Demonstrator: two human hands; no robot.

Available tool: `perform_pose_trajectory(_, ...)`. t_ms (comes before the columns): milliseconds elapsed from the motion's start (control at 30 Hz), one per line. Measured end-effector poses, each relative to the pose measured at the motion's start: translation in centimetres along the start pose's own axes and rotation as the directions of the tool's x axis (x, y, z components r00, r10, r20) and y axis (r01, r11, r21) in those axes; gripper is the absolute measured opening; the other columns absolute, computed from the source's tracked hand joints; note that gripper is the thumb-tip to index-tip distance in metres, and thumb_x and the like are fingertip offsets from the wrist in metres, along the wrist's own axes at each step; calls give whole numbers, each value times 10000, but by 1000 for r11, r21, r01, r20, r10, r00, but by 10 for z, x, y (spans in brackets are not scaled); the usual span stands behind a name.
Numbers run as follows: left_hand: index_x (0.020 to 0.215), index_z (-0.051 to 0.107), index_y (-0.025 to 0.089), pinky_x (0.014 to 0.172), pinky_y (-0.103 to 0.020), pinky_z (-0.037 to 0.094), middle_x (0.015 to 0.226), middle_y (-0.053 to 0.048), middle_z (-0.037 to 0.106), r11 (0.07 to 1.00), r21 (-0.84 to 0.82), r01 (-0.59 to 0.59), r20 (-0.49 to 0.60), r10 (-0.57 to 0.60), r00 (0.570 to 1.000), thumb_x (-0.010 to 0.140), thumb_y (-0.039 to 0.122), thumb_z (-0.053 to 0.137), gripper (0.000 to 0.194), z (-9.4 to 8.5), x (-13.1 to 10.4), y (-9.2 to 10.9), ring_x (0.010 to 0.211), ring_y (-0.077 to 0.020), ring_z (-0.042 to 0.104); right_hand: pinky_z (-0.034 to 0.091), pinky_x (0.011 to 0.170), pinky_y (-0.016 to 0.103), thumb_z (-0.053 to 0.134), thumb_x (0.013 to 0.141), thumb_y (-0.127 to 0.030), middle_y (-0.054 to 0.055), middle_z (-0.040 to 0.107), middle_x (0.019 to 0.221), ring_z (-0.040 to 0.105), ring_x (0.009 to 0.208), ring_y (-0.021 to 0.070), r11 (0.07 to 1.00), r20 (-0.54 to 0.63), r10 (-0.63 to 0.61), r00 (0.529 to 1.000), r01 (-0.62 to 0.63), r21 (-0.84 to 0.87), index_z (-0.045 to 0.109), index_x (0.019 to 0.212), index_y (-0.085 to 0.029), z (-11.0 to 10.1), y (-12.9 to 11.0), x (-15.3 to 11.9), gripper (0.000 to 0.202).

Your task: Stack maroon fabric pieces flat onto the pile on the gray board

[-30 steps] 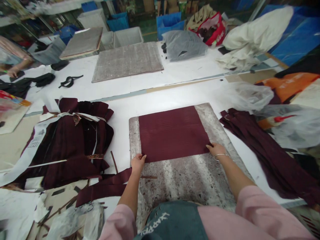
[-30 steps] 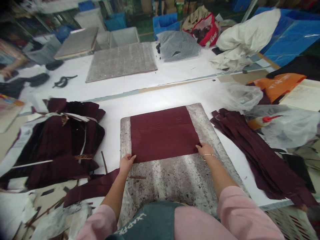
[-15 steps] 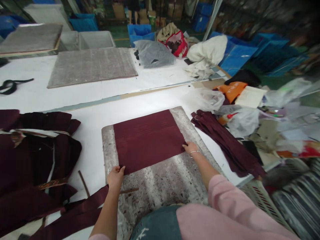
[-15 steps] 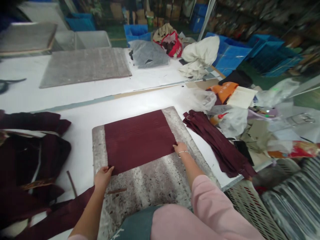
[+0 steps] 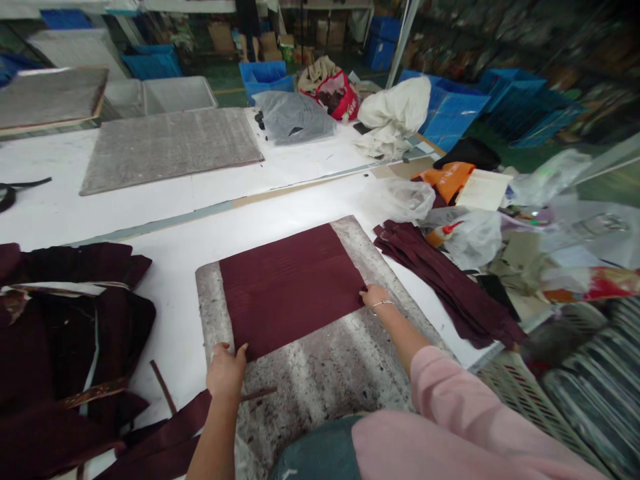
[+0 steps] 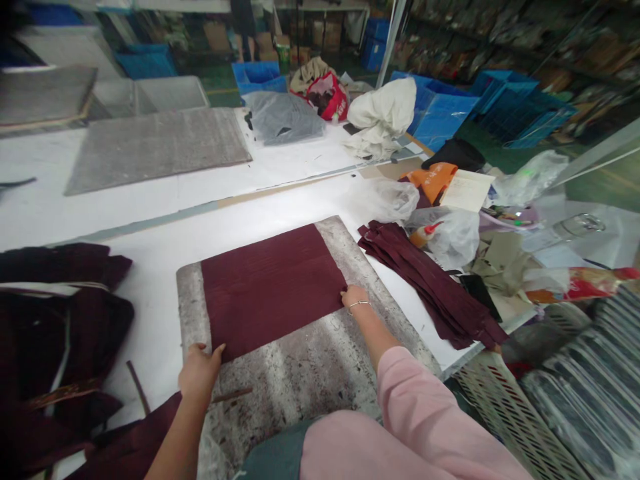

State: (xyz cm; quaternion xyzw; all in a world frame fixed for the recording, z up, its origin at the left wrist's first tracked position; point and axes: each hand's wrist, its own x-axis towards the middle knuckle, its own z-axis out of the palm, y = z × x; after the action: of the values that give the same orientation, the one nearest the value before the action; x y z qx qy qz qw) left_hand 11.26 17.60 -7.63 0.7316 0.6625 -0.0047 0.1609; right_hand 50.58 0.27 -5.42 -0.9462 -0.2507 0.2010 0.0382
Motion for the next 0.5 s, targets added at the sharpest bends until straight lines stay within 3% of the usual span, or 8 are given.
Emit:
perform_pose_trajectory(100,1088,553,143,702,-357,416,964,-142,599,981,116,-156,-206,177,962,838,556,388,510,6,-5,-5,878,-290,579,433,836,346,562,805,-478,205,640,1045,587,1016,286,999,-15,32,999,-33,-27,674,985,-98,-3,5,-1,435)
perform_pose_trajectory(167,973,622,184,689,-340,395,924,-110,585,960,168,-225,-271,264,926,862,508,384,416,14,-8,-8,865,-273,555,450,803,364,551,775,-571,212,647,1009,602,974,303,998,-25,52,998,-52,-37,681,942,-92,-6,13,-1,524)
perform_pose_trajectory(267,856,665,206,659,-319,369,880,-88,571,963,147,-226,-330,264,907,872,472,395,378,25,-8,-11,826,-248,529,476,727,354,519,760,-637,179,671,872,635,854,289,998,-44,55,998,-56,-30,685,865,-107,-10,23,-5,565)
perform_pose_trajectory(333,840,673,208,649,-310,359,866,-83,563,968,120,-219,-360,248,899,865,471,419,366,31,-6,-12,810,-237,516,476,745,352,482,829,-548,169,668,896,632,869,276,999,-108,29,994,-32,-21,662,954,-105,-11,24,-11,495)
perform_pose_trajectory(433,832,674,212,644,-303,353,863,-75,556,968,94,-234,-368,252,895,853,466,451,338,35,-4,-15,801,-228,506,402,933,375,412,909,-371,182,560,1206,516,1129,266,996,-249,-85,965,81,-24,507,1248,-106,0,10,-31,440)
perform_pose_trajectory(500,826,672,211,647,-304,355,867,-74,557,967,87,-238,-364,253,896,851,460,459,329,35,-2,-16,805,-227,505,291,1051,397,414,914,-364,164,421,1373,360,1280,253,949,-301,-312,901,308,-63,387,1360,-117,17,-7,-49,510)
